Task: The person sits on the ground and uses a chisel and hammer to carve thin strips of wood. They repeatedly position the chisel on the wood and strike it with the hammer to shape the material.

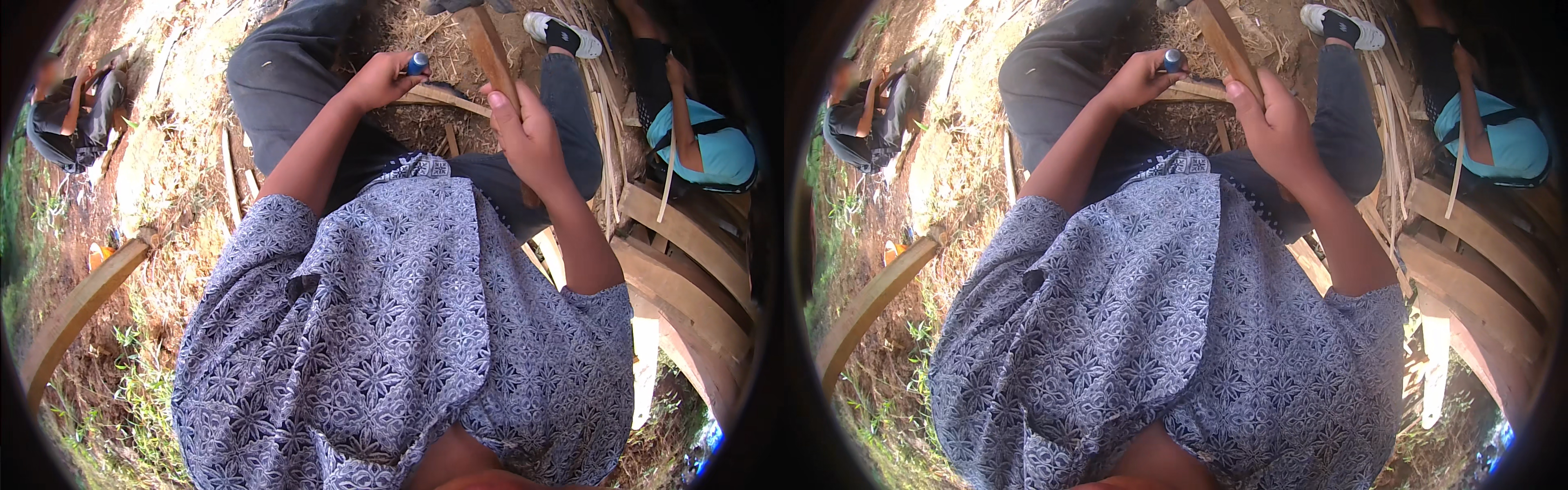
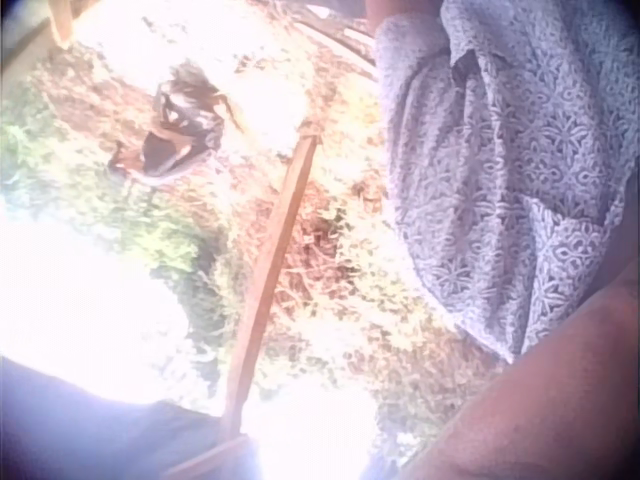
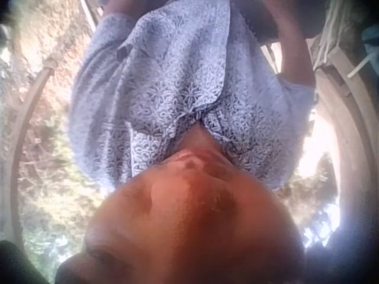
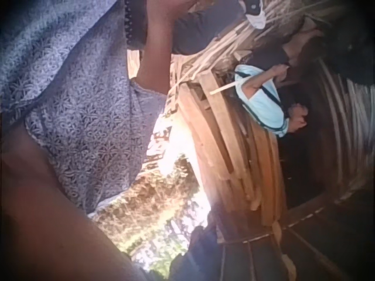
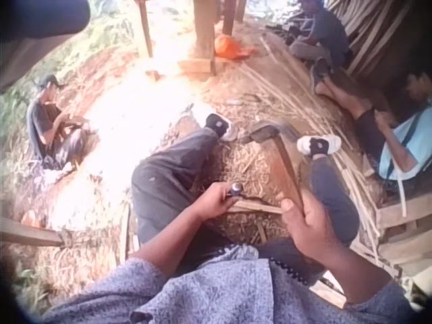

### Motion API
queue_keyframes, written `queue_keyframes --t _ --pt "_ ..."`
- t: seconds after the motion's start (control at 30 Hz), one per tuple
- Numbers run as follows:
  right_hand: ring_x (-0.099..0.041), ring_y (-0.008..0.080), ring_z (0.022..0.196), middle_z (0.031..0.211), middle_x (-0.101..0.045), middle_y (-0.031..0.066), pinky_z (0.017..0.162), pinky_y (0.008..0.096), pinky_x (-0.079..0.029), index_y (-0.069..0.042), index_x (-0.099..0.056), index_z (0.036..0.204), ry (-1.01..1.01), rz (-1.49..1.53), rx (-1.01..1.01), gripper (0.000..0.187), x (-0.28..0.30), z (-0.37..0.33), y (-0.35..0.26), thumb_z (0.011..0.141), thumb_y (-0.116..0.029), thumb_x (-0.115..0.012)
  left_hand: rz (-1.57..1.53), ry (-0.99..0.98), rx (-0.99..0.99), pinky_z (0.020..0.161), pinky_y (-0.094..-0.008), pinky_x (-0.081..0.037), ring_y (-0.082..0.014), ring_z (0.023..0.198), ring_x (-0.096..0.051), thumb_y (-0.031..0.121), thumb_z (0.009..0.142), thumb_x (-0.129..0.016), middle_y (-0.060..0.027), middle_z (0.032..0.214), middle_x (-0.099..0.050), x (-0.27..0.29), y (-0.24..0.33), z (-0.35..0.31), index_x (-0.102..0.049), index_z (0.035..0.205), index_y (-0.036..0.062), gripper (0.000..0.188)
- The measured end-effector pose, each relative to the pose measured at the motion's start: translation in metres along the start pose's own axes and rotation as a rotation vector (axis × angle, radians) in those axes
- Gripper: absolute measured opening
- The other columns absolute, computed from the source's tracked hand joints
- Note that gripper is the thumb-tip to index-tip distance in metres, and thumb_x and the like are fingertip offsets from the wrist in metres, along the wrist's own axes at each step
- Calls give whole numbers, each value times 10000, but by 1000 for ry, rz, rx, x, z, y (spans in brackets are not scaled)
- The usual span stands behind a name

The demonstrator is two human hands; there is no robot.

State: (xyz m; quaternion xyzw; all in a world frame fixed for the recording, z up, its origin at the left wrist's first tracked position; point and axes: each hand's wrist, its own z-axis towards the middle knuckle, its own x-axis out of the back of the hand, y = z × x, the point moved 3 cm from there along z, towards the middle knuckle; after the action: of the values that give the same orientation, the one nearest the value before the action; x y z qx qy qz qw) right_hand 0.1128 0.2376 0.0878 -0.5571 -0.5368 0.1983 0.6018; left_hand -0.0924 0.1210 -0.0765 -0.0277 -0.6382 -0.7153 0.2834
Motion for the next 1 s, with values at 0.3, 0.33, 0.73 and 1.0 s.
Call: queue_keyframes --t 0.3,0.33,0.73,1.0 --pt "-624 193 732 802 -637 97 694 355 -491 -33 -590 1165 -2 -141 38 290 4 4 4 1065 -304 -560 10 -12 9 814 -316 -549 -137 855 -680 78 936 -729 -60 936 -738 4 1 10 -685 1085 40 160" --pt "-623 203 728 807 -635 103 694 358 -491 -32 -594 1160 51 -87 62 291 6 3 -2 1063 -305 -563 -11 26 -35 797 -313 -550 -129 838 -674 82 938 -730 -53 925 -737 3 -1 9 -687 1085 44 157" --pt "-603 179 713 749 -589 100 663 362 -464 -13 -606 1104 214 39 256 352 -3 9 0 1059 -359 -563 18 -72 54 788 -309 -555 -115 855 -676 81 952 -716 -57 944 -732 5 -5 15 -679 1099 29 160" --pt "-608 193 718 790 -611 114 685 355 -476 -18 -601 1137 106 -6 135 303 2 -5 -4 1053 -309 -576 45 -44 5 810 -365 -558 -279 874 -720 124 938 -734 -130 963 -738 1 -7 10 -677 1075 43 170"
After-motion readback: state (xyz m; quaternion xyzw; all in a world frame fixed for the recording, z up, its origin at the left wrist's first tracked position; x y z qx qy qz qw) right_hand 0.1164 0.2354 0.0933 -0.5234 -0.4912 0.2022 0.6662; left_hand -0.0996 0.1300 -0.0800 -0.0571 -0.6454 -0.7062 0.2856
